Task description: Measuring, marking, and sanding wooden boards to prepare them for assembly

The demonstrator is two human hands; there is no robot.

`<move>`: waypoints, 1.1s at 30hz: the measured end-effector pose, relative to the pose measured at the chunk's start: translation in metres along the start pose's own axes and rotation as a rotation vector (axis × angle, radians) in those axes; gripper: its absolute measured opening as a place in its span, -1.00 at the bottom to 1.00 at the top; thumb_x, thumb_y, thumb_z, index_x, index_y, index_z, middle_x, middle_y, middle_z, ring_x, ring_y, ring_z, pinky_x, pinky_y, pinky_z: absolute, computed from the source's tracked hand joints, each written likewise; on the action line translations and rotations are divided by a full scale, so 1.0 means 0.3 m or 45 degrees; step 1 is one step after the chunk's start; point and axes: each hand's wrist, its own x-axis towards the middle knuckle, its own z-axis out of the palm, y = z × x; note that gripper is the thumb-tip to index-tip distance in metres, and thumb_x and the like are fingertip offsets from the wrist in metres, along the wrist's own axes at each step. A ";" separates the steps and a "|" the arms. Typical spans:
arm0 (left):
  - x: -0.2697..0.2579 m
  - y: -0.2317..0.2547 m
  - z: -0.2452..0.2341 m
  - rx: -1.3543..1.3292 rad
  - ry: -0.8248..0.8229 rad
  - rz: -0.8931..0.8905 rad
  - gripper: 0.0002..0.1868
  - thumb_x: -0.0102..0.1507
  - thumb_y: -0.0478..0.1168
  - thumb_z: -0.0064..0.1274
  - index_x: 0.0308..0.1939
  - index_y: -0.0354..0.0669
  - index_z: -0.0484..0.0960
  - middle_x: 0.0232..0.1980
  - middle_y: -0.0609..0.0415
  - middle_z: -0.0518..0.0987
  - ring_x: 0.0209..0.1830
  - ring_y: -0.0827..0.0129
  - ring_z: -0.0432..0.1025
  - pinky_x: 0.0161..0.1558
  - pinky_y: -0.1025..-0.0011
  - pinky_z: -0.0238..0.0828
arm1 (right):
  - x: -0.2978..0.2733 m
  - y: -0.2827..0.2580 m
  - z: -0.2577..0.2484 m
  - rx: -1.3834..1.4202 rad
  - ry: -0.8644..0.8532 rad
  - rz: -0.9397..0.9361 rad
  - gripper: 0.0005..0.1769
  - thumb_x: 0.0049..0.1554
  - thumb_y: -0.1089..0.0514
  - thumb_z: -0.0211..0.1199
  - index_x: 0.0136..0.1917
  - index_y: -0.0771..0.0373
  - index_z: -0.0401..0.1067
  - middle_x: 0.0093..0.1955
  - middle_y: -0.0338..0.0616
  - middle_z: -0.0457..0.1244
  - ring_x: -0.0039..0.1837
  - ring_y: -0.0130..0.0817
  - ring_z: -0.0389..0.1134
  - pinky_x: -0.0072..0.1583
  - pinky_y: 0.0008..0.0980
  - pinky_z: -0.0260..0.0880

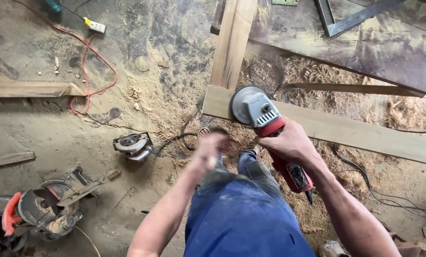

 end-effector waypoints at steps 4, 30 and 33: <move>-0.027 -0.029 -0.182 -1.925 0.998 -0.391 -0.51 0.38 0.19 -0.12 0.06 -0.08 0.64 -0.01 -0.01 0.68 -0.01 0.03 0.60 0.12 -0.07 0.57 | -0.073 0.010 -0.024 0.108 -0.008 0.046 -0.48 -0.23 0.07 0.60 -0.04 0.34 0.56 -0.16 0.19 0.42 -0.01 0.00 0.47 0.11 -0.04 0.44; 0.074 -0.054 -0.240 -1.912 0.852 -0.246 -0.64 0.39 -0.06 0.00 0.22 -0.04 0.63 0.07 -0.09 0.67 0.00 0.07 0.62 0.06 -0.12 0.63 | -0.071 -0.236 0.046 0.010 -0.122 0.198 -0.59 -0.28 -0.05 0.57 -0.19 0.16 0.59 -0.29 -0.03 0.41 -0.04 -0.16 0.50 0.06 -0.20 0.47; 0.077 0.036 -0.258 -1.967 0.814 -0.321 -0.65 0.30 -0.06 0.20 0.13 -0.02 0.69 0.06 -0.09 0.67 -0.01 0.05 0.59 0.07 -0.23 0.60 | -0.041 -0.257 0.087 -0.133 -0.254 0.081 -0.69 -0.24 -0.15 0.49 -0.18 -0.13 0.69 -0.07 -0.11 0.48 0.14 -0.11 0.51 0.14 -0.19 0.50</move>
